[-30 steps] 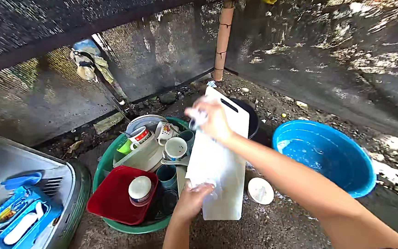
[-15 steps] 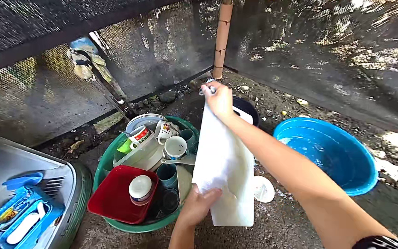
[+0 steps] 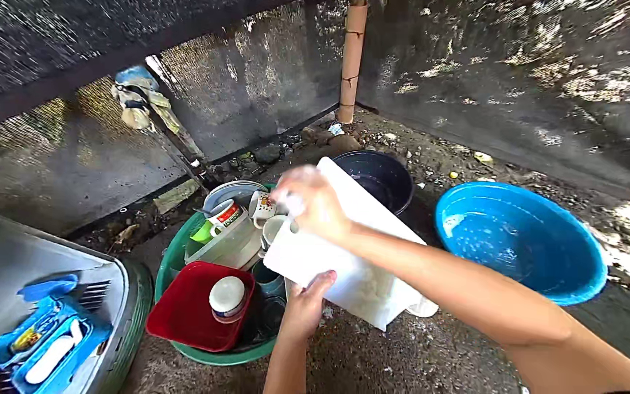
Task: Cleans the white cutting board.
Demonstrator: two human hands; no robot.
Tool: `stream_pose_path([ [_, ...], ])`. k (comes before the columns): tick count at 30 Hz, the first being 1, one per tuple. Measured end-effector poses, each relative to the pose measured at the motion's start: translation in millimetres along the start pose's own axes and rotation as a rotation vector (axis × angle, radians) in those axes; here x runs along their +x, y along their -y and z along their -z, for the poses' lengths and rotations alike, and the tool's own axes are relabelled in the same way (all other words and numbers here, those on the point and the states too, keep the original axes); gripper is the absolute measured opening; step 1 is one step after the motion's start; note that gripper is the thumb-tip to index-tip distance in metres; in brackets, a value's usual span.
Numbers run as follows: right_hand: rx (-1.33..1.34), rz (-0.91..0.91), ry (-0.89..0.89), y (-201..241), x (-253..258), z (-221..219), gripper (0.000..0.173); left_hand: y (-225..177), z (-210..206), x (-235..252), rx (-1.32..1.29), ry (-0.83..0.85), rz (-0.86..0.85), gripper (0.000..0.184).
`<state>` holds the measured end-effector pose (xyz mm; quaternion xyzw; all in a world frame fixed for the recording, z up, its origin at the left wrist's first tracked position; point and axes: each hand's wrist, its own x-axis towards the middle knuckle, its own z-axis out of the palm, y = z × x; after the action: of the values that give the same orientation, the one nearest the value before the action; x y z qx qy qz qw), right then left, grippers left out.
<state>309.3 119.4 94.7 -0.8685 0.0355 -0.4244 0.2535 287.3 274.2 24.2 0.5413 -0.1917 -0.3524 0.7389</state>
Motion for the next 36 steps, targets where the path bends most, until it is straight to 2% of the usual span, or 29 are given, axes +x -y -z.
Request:
stream_pose_path([
  [2,-0.08,-0.245,-0.119,-34.1,19.6,11.3,0.021,1.1,-3.5,-5.3,0.017,0.035,0.025,0.029],
  [4,-0.081,-0.387,-0.151,-51.9,29.5,17.3,0.031,6.1,4.6,-9.5,-0.102,0.214,0.014,0.033],
  [5,-0.061,-0.408,-0.112,-53.7,30.7,19.8,0.036,10.2,15.1,-8.5,-0.232,0.364,-0.013,0.039],
  [7,-0.068,-0.343,0.027,-41.8,25.6,23.3,0.038,11.0,31.4,1.8,-0.459,0.651,-0.016,0.065],
  [8,-0.103,-0.25,0.111,-27.9,18.5,22.3,0.037,9.5,34.0,3.6,-0.491,0.678,0.003,0.067],
  [10,-0.127,-0.006,0.223,8.6,0.1,13.4,0.029,5.1,26.9,0.5,-0.364,0.618,0.04,0.053],
  [11,-0.077,0.081,0.252,24.3,-10.7,6.1,0.032,3.6,18.5,-2.6,-0.304,0.523,0.077,0.041],
  [12,-0.007,0.127,0.262,33.5,-20.8,-1.0,0.034,4.8,11.5,-3.8,-0.274,0.422,0.11,0.028],
  [13,0.058,0.119,0.25,34.5,-27.8,-6.7,0.031,7.5,6.6,-2.4,-0.248,0.348,0.125,0.023],
  [16,0.106,-0.193,0.186,-3.5,-27.3,-6.9,0.014,12.3,3.6,3.7,-0.299,0.271,0.134,0.031],
  [20,-0.196,-0.619,0.015,-116.1,-21.9,29.3,0.028,13.3,13.2,0.6,-0.395,0.223,0.07,0.051],
  [22,-0.262,-0.727,-0.065,-139.9,-31.6,39.3,0.028,13.8,14.6,-0.5,-0.402,0.199,0.046,0.05],
  [24,-0.2,-0.667,-0.046,-113.9,-46.5,32.4,0.022,17.0,13.7,-0.6,-0.427,0.149,0.016,0.036],
  [26,-0.056,-0.558,0.081,-51.9,-67.1,14.3,0.02,22.1,13.2,4.6,-0.454,0.108,-0.022,0.027],
  [28,0.095,-0.448,0.241,9.9,-92.9,-4.8,0.026,23.7,15.5,15.4,-0.455,0.081,-0.081,0.042],
  [30,0.151,-0.33,0.309,29.8,-102.0,-9.2,0.026,21.4,19.0,22.4,-0.495,0.05,-0.116,0.054],
  [31,0.111,-0.315,0.304,18.2,-96.7,-6.3,0.028,19.7,19.5,22.7,-0.487,0.05,-0.134,0.057],
  [33,-0.003,-0.347,0.19,-34.3,-74.9,4.2,0.029,12.4,17.1,20.0,-0.463,0.031,-0.152,0.057],
  [36,-0.169,-0.56,0.028,-104.3,-45.8,25.8,0.03,8.4,18.8,16.2,-0.488,0.072,-0.177,0.054],
])
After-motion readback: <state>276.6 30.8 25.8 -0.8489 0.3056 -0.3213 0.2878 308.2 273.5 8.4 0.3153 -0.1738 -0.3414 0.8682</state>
